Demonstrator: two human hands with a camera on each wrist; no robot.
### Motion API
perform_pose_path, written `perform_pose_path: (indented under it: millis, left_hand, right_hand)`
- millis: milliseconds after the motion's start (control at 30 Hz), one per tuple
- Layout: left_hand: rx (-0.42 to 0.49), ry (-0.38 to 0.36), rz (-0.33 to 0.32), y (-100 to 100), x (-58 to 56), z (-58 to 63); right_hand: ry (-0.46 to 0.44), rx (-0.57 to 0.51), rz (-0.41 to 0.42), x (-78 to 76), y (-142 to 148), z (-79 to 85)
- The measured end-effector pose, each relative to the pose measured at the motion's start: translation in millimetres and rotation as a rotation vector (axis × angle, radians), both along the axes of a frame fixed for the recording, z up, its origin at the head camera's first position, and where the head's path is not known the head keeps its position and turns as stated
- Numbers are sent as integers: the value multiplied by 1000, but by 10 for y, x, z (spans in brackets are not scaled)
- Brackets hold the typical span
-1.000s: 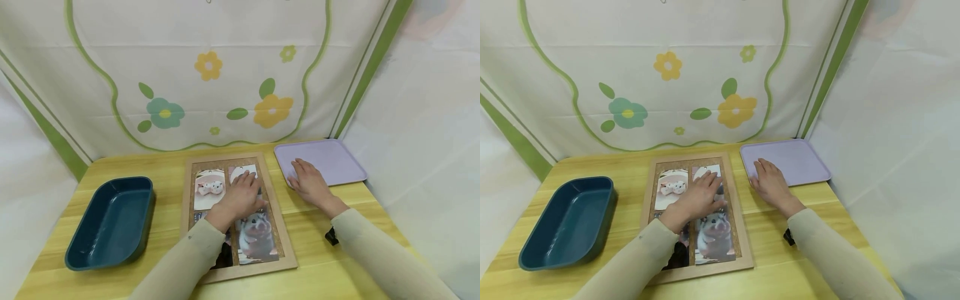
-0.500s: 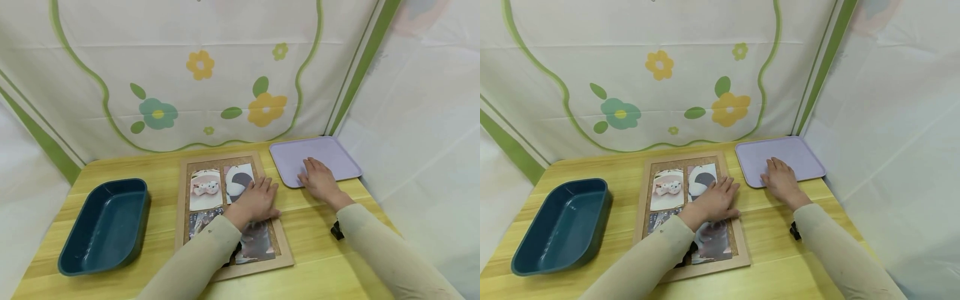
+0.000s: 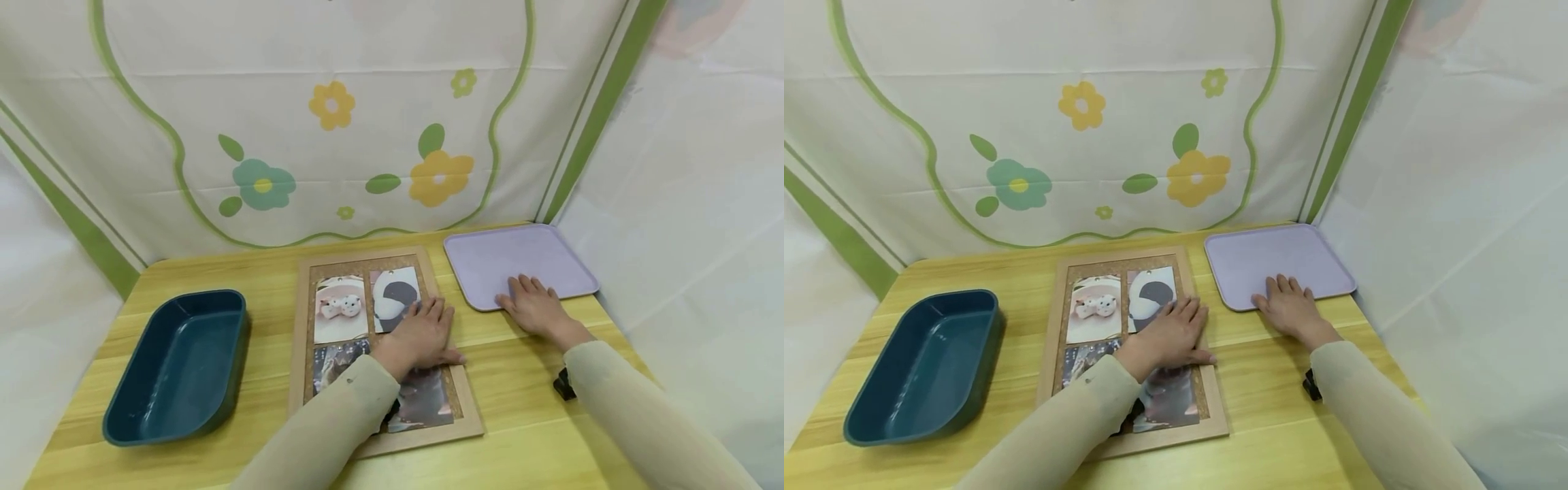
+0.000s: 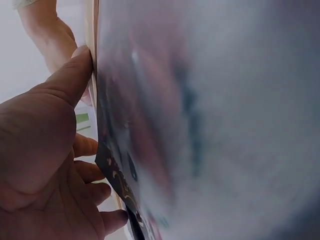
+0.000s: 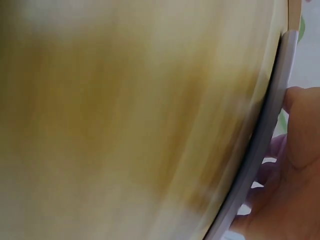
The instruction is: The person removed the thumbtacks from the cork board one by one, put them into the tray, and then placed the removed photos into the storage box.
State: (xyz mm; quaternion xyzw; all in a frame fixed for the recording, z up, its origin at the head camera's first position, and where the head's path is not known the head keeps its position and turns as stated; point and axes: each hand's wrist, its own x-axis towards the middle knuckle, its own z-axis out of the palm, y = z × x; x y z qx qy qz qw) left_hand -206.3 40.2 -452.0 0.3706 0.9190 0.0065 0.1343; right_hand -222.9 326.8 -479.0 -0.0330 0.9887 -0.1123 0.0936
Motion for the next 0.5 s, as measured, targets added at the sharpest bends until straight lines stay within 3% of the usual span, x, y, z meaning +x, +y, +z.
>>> perform_pose_path:
  millis: [500]
  left_hand:
    - [-19, -34, 12, -9, 13, 16]
  right_hand:
    - [32, 21, 24, 325, -186, 49]
